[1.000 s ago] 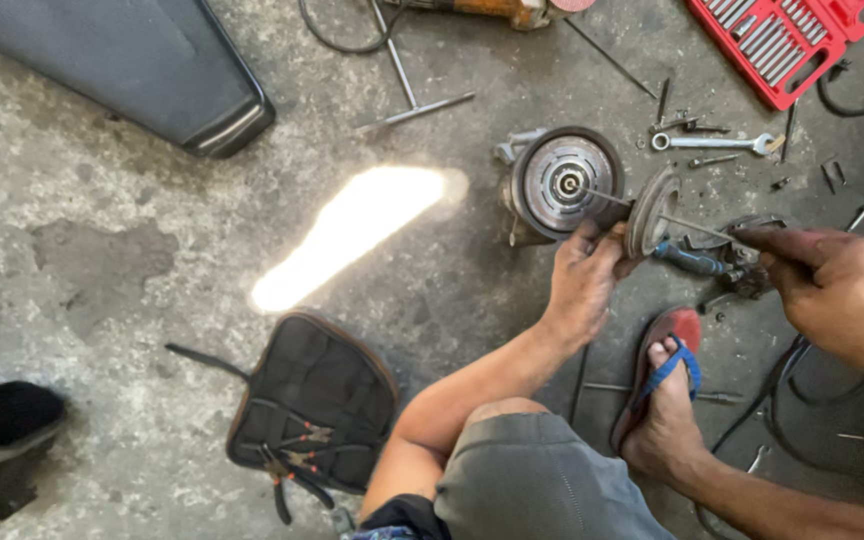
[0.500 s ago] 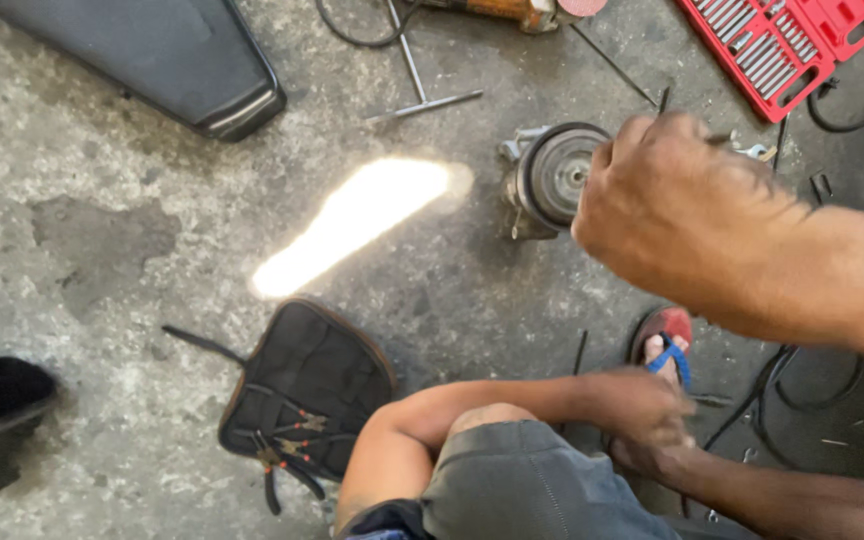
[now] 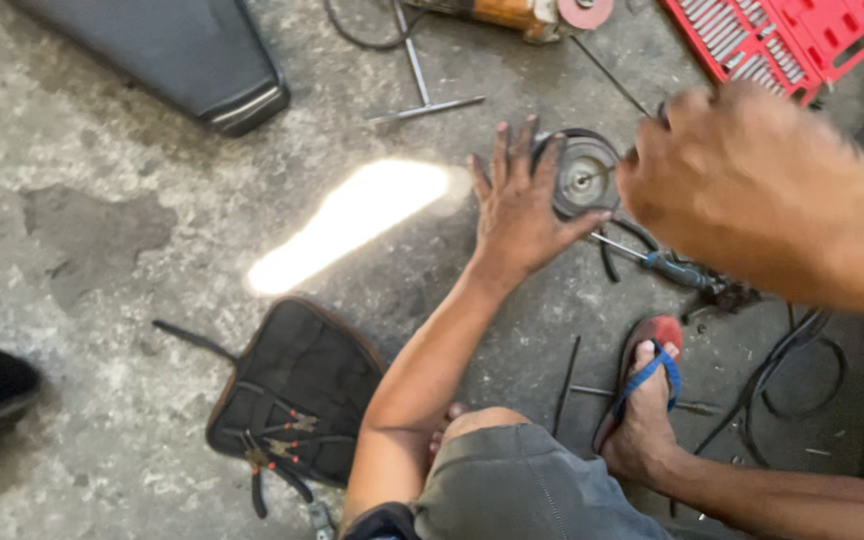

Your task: The person sits on the workshop floor repairing a scooter clutch and variator assembly. They use a screwdriver and pliers to work on the pulley and clutch plates, fit components together, and handle the clutch housing and related parts, moving items around on the floor as they work.

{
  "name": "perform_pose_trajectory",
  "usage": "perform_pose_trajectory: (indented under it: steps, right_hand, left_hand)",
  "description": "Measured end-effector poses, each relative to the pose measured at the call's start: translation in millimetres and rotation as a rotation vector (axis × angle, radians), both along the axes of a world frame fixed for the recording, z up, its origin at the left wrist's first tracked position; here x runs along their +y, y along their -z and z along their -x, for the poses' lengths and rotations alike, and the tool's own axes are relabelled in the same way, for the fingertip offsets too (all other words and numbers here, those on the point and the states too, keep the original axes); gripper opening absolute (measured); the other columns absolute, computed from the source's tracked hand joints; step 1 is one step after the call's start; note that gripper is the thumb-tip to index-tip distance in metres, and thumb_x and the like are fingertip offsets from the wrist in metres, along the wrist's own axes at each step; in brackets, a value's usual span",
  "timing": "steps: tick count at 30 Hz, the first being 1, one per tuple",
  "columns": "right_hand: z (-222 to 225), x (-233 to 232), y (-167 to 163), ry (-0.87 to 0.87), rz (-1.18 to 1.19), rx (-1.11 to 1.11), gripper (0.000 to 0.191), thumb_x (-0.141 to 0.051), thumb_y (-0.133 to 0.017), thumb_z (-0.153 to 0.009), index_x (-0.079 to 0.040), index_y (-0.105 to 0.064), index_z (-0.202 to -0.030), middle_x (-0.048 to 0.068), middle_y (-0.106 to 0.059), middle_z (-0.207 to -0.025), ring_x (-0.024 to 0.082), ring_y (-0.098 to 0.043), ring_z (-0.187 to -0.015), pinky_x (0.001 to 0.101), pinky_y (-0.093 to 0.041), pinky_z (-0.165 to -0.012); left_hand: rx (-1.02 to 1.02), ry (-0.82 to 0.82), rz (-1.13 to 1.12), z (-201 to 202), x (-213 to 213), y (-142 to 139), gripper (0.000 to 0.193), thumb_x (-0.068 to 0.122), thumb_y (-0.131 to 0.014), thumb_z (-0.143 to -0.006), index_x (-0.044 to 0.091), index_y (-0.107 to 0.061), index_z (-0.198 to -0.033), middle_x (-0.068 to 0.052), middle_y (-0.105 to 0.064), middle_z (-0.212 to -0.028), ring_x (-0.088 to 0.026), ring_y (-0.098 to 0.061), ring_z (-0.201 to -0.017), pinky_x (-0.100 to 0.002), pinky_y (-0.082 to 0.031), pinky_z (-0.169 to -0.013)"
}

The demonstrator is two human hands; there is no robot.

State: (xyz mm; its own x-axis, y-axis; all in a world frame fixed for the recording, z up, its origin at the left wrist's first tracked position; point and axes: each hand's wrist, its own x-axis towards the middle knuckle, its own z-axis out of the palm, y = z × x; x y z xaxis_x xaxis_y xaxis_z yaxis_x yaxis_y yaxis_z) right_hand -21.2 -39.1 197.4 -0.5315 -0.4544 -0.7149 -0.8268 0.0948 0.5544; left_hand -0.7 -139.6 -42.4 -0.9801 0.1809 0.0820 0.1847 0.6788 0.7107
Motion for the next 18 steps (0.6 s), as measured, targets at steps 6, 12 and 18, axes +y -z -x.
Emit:
perform_pose_trajectory:
  steps: [6,12,18]
  right_hand:
    - [8,8,-5,0.133,0.138,0.044,0.025,-0.025,-0.063,-0.086,-0.015,-0.068,-0.108,-0.001,-0.069,-0.097,0.017,-0.069,-0.102,0.0312,-0.058,-0.075]
    - [-1,15,3,0.057,0.134,0.0,0.023,-0.026,-0.066,-0.081,-0.015,-0.07,-0.1,0.0,-0.069,-0.098,0.018,-0.068,-0.1,0.03,-0.055,-0.076]
    - [1,9,6,0.05,0.123,0.011,0.022,-0.025,-0.063,-0.087,-0.011,-0.069,-0.103,0.0,-0.07,-0.089,0.019,-0.069,-0.093,0.0306,-0.054,-0.071]
  left_hand:
    - [-0.188,0.289,0.186,28,-12,-21,0.116,0.067,-0.079,-0.07,0.016,-0.026,-0.16,-0.016,-0.014,-0.169,-0.043,-0.003,-0.156,-0.076,-0.001,-0.117]
    - [-0.263,0.583,0.269,60,-23,-45,0.121,0.055,-0.086,-0.067,0.028,-0.017,-0.163,-0.017,-0.003,-0.169,-0.043,0.004,-0.155,-0.076,0.002,-0.115]
    - [-0.157,0.522,0.286,54,-9,-41,0.108,0.062,-0.089,-0.068,0.019,-0.041,-0.154,-0.014,-0.022,-0.17,-0.041,-0.009,-0.159,-0.079,-0.003,-0.119]
